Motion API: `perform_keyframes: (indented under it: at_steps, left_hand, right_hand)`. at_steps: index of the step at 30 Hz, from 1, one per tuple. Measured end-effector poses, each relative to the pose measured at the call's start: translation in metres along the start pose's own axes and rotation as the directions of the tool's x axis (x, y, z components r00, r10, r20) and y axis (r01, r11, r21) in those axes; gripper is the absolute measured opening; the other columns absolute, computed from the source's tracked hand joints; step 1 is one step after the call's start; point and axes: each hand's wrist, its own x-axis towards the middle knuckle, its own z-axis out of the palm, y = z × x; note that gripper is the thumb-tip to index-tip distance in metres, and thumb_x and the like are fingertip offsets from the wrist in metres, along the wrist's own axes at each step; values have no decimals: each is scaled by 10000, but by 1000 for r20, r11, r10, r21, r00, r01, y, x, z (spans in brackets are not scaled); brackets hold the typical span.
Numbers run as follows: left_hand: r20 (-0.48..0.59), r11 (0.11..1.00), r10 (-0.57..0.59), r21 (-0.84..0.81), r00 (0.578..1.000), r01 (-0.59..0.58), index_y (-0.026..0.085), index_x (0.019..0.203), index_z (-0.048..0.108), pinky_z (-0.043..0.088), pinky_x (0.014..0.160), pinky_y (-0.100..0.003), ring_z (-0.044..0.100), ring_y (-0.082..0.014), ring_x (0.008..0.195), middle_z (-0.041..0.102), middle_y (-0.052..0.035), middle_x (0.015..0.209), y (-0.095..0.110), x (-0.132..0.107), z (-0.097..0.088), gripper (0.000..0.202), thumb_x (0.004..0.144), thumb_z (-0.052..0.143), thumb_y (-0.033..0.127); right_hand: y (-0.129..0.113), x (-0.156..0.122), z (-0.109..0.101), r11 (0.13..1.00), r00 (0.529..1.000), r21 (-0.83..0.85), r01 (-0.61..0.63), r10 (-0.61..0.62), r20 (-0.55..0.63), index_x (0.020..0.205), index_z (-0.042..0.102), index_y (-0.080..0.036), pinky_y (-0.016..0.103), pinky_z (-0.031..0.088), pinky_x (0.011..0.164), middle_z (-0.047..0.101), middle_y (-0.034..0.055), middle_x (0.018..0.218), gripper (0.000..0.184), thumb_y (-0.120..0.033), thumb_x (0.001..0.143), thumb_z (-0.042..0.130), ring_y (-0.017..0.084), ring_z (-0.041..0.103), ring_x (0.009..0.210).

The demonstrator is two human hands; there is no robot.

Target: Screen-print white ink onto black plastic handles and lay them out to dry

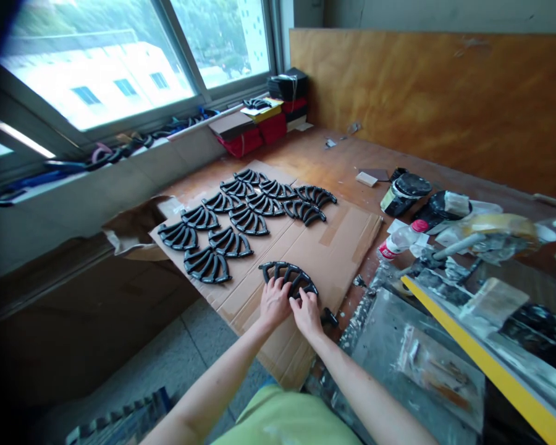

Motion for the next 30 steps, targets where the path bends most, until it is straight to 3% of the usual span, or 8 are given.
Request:
perform_keyframes:
  at_steps: [4,9,12,15,20,23,26,30]
  left_hand:
    - [15,993,117,-17,993,-117,232,1151,630,360,1016,-452,411,-312,1220,557,-112,1233,-12,84,-1,426,765,640,413]
    - [49,999,48,-6,998,-48,214,1149,629,381,989,-455,454,-301,1175,561,-131,1222,-27,174,-3,401,797,607,406]
    - [36,1000,3,8,999,-4,181,1161,622,386,973,-513,455,-342,1188,559,-177,1232,-36,202,-3,420,826,570,430]
    - [2,998,-59,-20,998,59,196,1291,553,338,1017,-584,345,-393,1328,440,-198,1422,-40,206,1,514,838,563,438]
    - [-220,974,-68,-226,973,17,178,1478,325,291,1110,-538,139,-319,1464,243,-169,1568,-14,140,7,608,915,453,369]
    - [-324,922,161,-287,932,-259,206,1474,342,258,1145,-521,83,-271,1480,272,-112,1569,40,68,3,545,947,366,341]
    - [-349,718,520,-316,779,-620,284,1427,432,133,1172,-578,169,-289,1463,464,-40,1468,103,-4,-7,507,940,343,396]
    - [-461,346,739,-366,491,-864,283,1397,486,64,1182,-563,418,-297,1341,648,-51,1265,159,-65,-23,600,918,267,571]
  right_hand:
    - [-11,71,-11,999,994,20,-26,28,-102,1307,558,-47,356,427,1019,570,206,1205,584,-403,844,552,254,605,1066]
    - [-39,165,-16,997,995,57,-49,54,-82,1310,562,-104,376,412,1033,566,180,1285,550,-389,839,561,246,590,1113]
    - [-53,196,-14,998,999,69,-4,7,-38,1318,551,-102,365,385,1056,549,171,1330,541,-356,840,569,242,531,1212]
    - [-58,198,-15,993,999,109,37,-38,13,1333,533,-109,355,406,1037,605,139,1265,541,-318,836,579,218,558,1178]
    - [-45,156,-35,946,1000,323,8,-8,-1,1292,561,-180,327,514,893,641,97,1215,446,-327,877,495,193,618,1073]
    - [-40,125,-51,847,993,523,-98,119,-7,1252,571,-182,291,550,753,653,106,1157,413,-340,884,469,195,653,968]
    - [-42,97,-61,771,985,631,-83,158,-63,1179,599,-196,265,543,687,666,88,1091,367,-342,846,545,171,660,859]
    - [-42,63,-81,677,967,735,-25,203,-154,1051,625,-188,210,497,547,666,51,966,300,-359,806,601,110,618,666]
